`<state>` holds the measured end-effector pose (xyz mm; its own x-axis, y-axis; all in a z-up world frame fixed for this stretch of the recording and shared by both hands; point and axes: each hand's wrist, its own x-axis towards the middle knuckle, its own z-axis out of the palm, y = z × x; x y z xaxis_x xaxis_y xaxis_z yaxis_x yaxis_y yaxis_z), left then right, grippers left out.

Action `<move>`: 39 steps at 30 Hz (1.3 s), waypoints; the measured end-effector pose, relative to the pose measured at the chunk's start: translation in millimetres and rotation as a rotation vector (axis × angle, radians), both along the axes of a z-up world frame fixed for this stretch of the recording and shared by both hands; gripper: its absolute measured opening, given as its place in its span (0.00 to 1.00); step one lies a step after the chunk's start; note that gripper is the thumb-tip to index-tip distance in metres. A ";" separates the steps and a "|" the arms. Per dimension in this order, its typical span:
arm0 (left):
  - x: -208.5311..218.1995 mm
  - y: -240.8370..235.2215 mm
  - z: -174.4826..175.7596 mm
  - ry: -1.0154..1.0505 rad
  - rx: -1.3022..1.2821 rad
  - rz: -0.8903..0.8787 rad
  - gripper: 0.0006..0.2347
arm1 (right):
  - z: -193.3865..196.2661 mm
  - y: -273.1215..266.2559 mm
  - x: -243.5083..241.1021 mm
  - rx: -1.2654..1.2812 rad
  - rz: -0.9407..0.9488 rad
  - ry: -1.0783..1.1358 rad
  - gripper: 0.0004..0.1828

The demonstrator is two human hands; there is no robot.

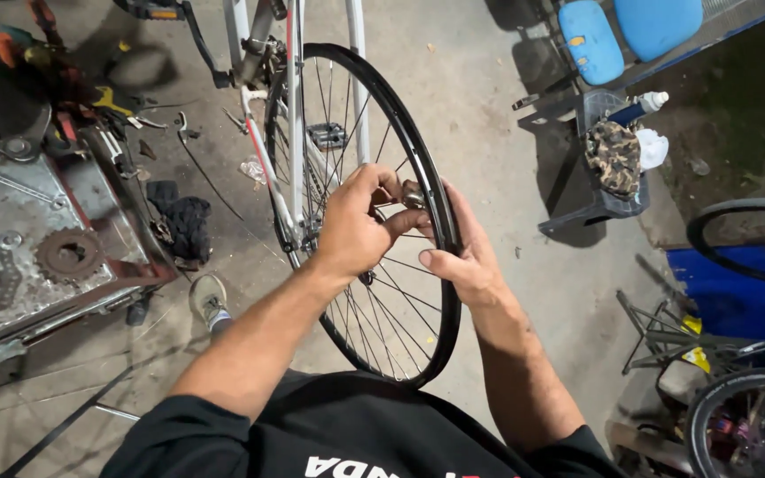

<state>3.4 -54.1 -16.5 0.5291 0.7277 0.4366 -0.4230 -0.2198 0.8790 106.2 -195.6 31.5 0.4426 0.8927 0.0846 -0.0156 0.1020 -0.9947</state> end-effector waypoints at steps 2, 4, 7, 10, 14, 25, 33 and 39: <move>6.2 -2.6 -2.0 0.031 -0.037 0.027 0.16 | -7.0 -6.4 8.7 -0.003 0.018 0.005 0.55; 10.9 -2.4 -12.8 0.101 0.138 0.141 0.12 | -7.4 -11.2 12.4 -0.038 -0.050 -0.094 0.54; 17.4 -8.2 -12.0 0.143 0.213 0.184 0.11 | 4.5 -10.7 -1.9 -0.122 -0.247 -0.215 0.49; 8.0 -9.7 1.6 0.120 0.138 0.182 0.08 | 9.9 -9.9 -9.2 -0.166 -0.305 -0.284 0.46; -12.1 -13.0 10.1 0.078 0.035 0.131 0.08 | 8.9 -10.3 -8.8 -0.154 -0.304 -0.238 0.48; -4.9 10.1 -10.0 0.055 0.121 -0.079 0.11 | -0.2 -6.3 -2.7 0.012 0.044 0.012 0.57; -2.0 9.2 0.4 0.181 0.391 0.041 0.11 | -24.3 -9.7 11.6 0.152 0.105 0.079 0.60; 4.7 2.3 -13.7 0.188 0.325 0.146 0.04 | -8.0 -14.5 -7.3 0.075 -0.016 0.087 0.46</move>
